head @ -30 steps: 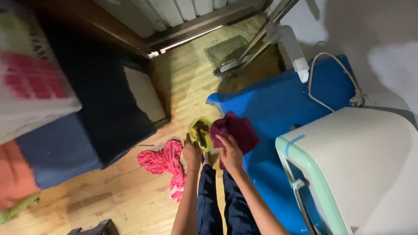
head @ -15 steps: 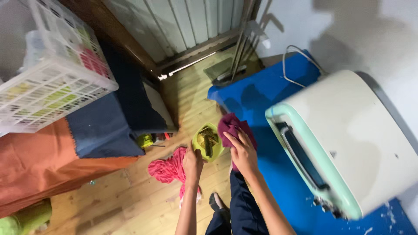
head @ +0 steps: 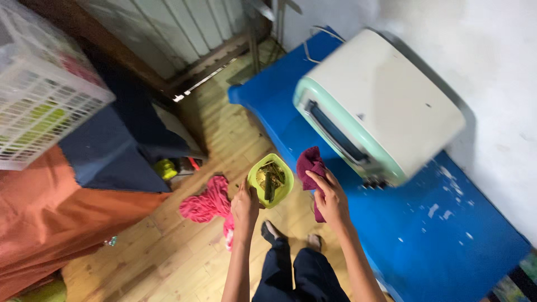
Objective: The person wipes a blue table surface with a red cloth, removing white residue. They briefly move to a black table to handle a green bowl containing food scraps before returning to continue wiping the blue table around a white appliance.
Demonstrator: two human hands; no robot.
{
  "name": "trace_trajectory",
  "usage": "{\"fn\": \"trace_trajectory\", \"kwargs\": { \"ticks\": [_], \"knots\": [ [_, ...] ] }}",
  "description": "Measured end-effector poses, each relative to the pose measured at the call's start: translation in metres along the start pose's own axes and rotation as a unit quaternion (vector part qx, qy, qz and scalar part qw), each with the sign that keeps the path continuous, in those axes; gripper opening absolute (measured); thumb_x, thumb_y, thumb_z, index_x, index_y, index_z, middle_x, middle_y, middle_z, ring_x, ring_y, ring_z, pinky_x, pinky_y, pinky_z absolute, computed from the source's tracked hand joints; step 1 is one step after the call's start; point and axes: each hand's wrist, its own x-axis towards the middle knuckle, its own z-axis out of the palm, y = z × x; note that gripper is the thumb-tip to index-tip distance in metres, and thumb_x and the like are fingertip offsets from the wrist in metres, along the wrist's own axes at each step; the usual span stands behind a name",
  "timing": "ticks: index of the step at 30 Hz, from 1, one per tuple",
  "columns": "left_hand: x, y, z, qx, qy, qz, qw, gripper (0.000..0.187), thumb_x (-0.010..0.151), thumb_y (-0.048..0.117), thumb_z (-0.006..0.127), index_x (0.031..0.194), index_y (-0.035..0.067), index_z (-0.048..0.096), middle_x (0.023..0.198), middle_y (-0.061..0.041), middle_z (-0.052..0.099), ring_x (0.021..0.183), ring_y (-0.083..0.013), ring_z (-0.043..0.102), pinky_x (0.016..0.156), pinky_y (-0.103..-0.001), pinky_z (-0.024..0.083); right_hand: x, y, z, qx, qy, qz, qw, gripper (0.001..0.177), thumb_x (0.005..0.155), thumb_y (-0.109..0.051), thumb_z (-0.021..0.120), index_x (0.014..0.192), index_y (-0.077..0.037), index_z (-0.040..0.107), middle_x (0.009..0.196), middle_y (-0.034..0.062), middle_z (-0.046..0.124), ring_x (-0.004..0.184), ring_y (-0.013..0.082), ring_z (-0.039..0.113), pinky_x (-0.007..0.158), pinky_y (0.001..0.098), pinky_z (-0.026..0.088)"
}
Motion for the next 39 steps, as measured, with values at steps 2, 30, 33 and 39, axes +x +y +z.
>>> {"fn": "trace_trajectory", "kwargs": {
  "ticks": [2, 30, 33, 39],
  "knots": [
    [-0.023, 0.006, 0.021, 0.024, 0.041, 0.057, 0.997, 0.034, 0.097, 0.015, 0.053, 0.129, 0.006, 0.061, 0.08, -0.017, 0.075, 0.073, -0.0378, 0.072, 0.064, -0.05, 0.056, -0.026, 0.013, -0.022, 0.007, -0.001, 0.036, 0.999, 0.055, 0.084, 0.004, 0.059, 0.135, -0.016, 0.064, 0.138, 0.0196, 0.06, 0.124, 0.0404, 0.059, 0.1, 0.044, 0.051],
    [-0.285, -0.044, 0.271, -0.113, 0.011, -0.197, 0.974, 0.036, 0.102, 0.014, 0.048, 0.136, 0.002, 0.054, 0.089, -0.02, 0.076, 0.056, -0.0223, 0.073, 0.053, -0.038, 0.058, -0.322, 0.4, -0.051, -0.259, -0.043, 0.291, 0.92, 0.08, 0.083, -0.017, 0.072, 0.155, -0.009, 0.038, 0.144, 0.0362, 0.037, 0.134, 0.0593, 0.03, 0.103, 0.0699, 0.033],
    [-0.281, -0.108, 0.32, -0.088, 0.008, -0.216, 0.972, 0.039, 0.102, 0.016, 0.05, 0.138, 0.002, 0.053, 0.087, -0.02, 0.077, 0.059, -0.0247, 0.074, 0.058, -0.039, 0.058, -0.325, 0.415, -0.006, -0.285, -0.01, 0.324, 0.902, 0.092, 0.08, -0.023, 0.077, 0.158, -0.009, 0.031, 0.148, 0.0398, 0.028, 0.139, 0.0656, 0.018, 0.106, 0.0752, 0.026],
    [-0.277, -0.203, 0.434, 0.04, 0.015, -0.211, 0.977, 0.048, 0.095, 0.011, 0.059, 0.142, 0.003, 0.054, 0.11, -0.024, 0.073, 0.092, -0.0401, 0.072, 0.076, -0.049, 0.056, -0.302, 0.371, 0.047, -0.247, -0.053, 0.106, 0.962, 0.085, 0.08, -0.007, 0.07, 0.159, -0.014, 0.039, 0.147, 0.0302, 0.04, 0.145, 0.0568, 0.031, 0.121, 0.0658, 0.032]
  ]
}}
